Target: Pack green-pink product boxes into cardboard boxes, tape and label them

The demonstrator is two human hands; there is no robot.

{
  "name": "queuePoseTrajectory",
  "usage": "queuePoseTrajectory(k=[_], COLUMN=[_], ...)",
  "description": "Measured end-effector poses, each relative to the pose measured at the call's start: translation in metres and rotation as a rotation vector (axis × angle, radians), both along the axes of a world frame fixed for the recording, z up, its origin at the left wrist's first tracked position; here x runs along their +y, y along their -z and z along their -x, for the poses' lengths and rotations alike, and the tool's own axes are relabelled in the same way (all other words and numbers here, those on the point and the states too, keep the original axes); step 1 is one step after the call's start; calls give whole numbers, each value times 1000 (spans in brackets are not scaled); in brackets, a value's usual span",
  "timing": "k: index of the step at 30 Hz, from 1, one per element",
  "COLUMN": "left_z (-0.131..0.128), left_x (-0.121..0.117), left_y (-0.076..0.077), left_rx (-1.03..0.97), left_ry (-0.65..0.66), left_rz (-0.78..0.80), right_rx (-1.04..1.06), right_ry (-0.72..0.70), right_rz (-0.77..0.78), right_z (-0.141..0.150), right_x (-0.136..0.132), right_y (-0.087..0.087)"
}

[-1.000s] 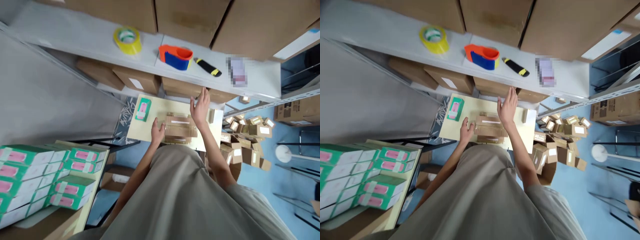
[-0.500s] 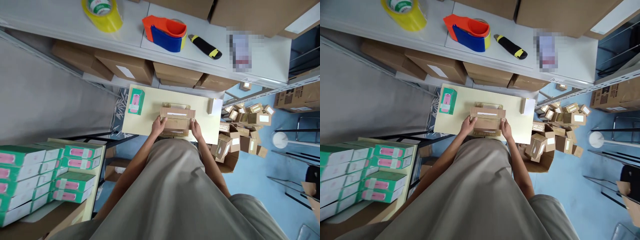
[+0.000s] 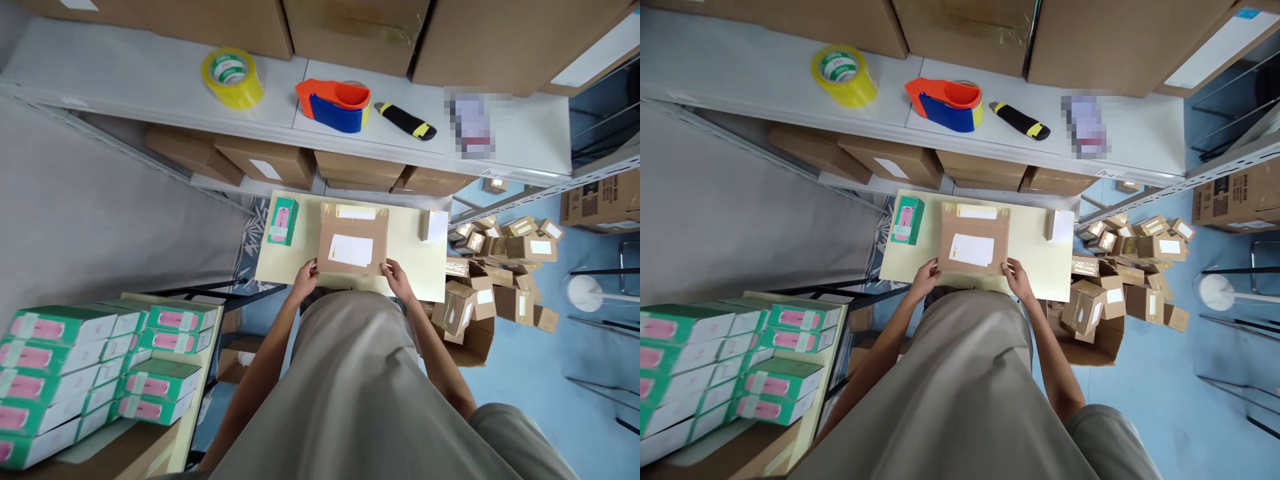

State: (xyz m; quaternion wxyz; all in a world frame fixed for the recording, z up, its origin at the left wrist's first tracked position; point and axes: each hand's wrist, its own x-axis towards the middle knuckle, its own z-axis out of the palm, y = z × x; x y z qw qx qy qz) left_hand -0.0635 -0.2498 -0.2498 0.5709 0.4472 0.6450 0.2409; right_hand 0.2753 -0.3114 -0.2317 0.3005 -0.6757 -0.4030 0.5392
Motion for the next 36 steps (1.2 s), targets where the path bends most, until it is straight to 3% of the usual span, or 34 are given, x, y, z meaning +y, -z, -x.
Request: queuePoseTrajectory(k=[4,8,13,16,19,22,26,32,36], left_z=[-3,-9,-18,-12,-3,2,-9,-57,-74], left_x=[7,41,63,54,37,22,5,-3,0], left_y=[18,17,-3,-21,-35,-44,-55,-79,-92], left_rx=[17,25,-37,-132,-153,-53,207,665,751], left_ry=[-55,-141,-167,-222,-243,-140,55,290,352], left_rz=[45,2,-41,-51,39,109,94,53,61], right_rx=[-4,-33,96,131,142,110,-39,-634,-868], right_ry=[28,139,194,262,319,293,128,-189,-247], right_rz=[32,-70,-103,-158,-163,-83,37,189,247], right_z=[-7,-11,-6,-8,-12,-14,-12,23,54], right_x=[5,34,56,46,27,13,7,25,41], right_y=[26,21,-5,-22,-30,-28,-29,-63,-81])
